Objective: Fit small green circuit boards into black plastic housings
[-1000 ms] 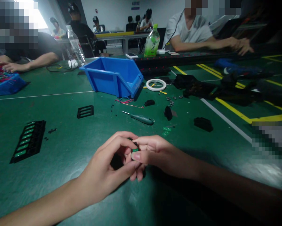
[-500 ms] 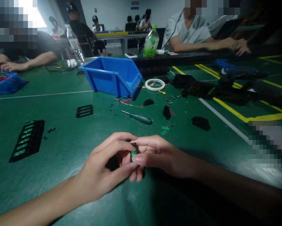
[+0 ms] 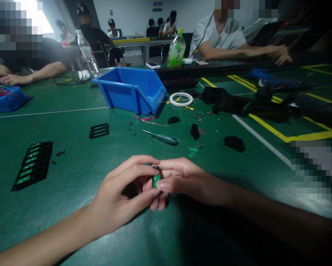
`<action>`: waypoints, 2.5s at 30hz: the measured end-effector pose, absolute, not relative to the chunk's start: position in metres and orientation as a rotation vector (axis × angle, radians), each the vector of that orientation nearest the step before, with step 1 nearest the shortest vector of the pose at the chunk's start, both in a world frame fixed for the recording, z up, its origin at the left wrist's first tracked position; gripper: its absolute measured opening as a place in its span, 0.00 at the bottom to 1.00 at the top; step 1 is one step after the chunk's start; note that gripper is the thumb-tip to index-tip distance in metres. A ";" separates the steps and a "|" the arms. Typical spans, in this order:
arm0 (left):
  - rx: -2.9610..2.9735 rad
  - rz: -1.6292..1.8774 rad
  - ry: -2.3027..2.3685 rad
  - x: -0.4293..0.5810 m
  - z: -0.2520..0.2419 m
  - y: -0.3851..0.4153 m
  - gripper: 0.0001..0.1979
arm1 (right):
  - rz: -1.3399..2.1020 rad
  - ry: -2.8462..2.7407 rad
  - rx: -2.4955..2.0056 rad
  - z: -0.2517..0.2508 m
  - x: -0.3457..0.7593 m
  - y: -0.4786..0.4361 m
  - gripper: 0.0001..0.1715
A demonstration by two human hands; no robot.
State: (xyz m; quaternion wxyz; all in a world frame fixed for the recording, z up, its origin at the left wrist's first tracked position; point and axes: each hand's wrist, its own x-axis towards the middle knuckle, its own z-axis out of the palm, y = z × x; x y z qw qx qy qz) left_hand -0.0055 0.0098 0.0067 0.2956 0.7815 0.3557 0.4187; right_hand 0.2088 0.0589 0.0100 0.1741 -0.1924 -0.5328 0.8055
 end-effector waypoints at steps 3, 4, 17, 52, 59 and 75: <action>2.073 1.127 0.951 -0.005 0.007 0.010 0.11 | 2.281 -1.518 -0.538 0.010 0.209 0.059 0.17; 2.068 1.130 0.949 -0.005 0.007 0.010 0.12 | 2.283 -1.515 -0.534 0.010 0.209 0.059 0.17; 2.072 1.142 0.945 -0.004 0.005 0.009 0.11 | 2.293 -1.464 -0.555 0.006 0.207 0.058 0.18; 2.183 1.054 0.949 -0.007 0.001 0.010 0.10 | 2.162 -1.539 -0.658 0.008 0.202 0.053 0.16; 2.201 1.044 0.967 -0.007 0.001 0.009 0.10 | 2.154 -1.542 -0.641 0.009 0.202 0.051 0.14; 2.208 1.043 0.975 -0.007 0.001 0.009 0.09 | 2.152 -1.532 -0.635 0.007 0.202 0.052 0.17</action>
